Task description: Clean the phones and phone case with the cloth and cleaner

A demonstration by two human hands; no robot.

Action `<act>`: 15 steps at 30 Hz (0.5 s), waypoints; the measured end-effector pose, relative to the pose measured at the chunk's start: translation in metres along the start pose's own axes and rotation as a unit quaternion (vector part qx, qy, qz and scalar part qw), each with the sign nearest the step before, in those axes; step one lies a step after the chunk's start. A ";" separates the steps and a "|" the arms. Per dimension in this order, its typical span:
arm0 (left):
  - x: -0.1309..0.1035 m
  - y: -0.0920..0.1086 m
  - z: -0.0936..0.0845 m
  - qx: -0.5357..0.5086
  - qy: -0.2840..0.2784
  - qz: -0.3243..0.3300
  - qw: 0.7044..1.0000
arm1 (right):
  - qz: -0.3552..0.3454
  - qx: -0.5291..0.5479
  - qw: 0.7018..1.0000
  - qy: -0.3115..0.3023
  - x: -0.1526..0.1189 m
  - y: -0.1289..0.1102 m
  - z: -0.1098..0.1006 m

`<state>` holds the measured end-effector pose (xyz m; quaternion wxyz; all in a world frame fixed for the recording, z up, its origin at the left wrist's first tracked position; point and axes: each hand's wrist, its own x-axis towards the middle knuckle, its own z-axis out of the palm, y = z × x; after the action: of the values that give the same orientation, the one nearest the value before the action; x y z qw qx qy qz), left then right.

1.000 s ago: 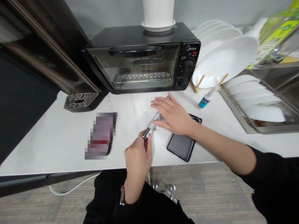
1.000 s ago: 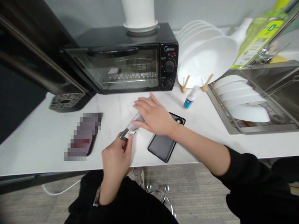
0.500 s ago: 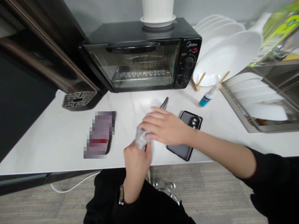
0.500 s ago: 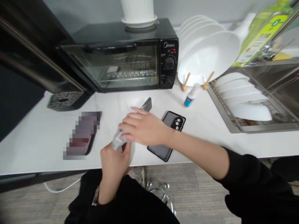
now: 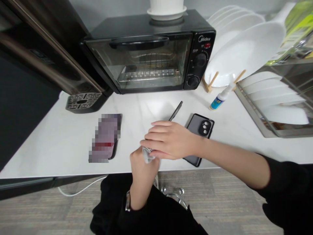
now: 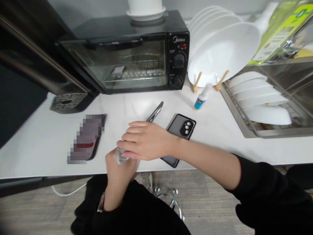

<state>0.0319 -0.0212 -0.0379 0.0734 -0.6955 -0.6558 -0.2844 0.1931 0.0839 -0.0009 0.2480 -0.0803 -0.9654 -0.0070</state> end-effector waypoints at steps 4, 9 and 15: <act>0.001 0.002 -0.001 -0.019 -0.018 -0.005 1.000 | 0.195 -0.059 0.979 -0.005 -0.012 0.032 -0.008; 0.002 0.005 -0.002 -0.051 -0.021 -0.011 0.998 | 0.286 -0.065 0.955 0.049 -0.018 0.041 -0.011; 0.000 0.002 -0.003 -0.051 -0.026 -0.019 0.998 | 0.096 -0.033 0.995 -0.003 0.001 0.003 0.003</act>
<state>0.0329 -0.0226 -0.0350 0.0150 -0.6927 -0.6554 -0.3006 0.1913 0.0872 -0.0030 0.2421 -0.1810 -0.9531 -0.0150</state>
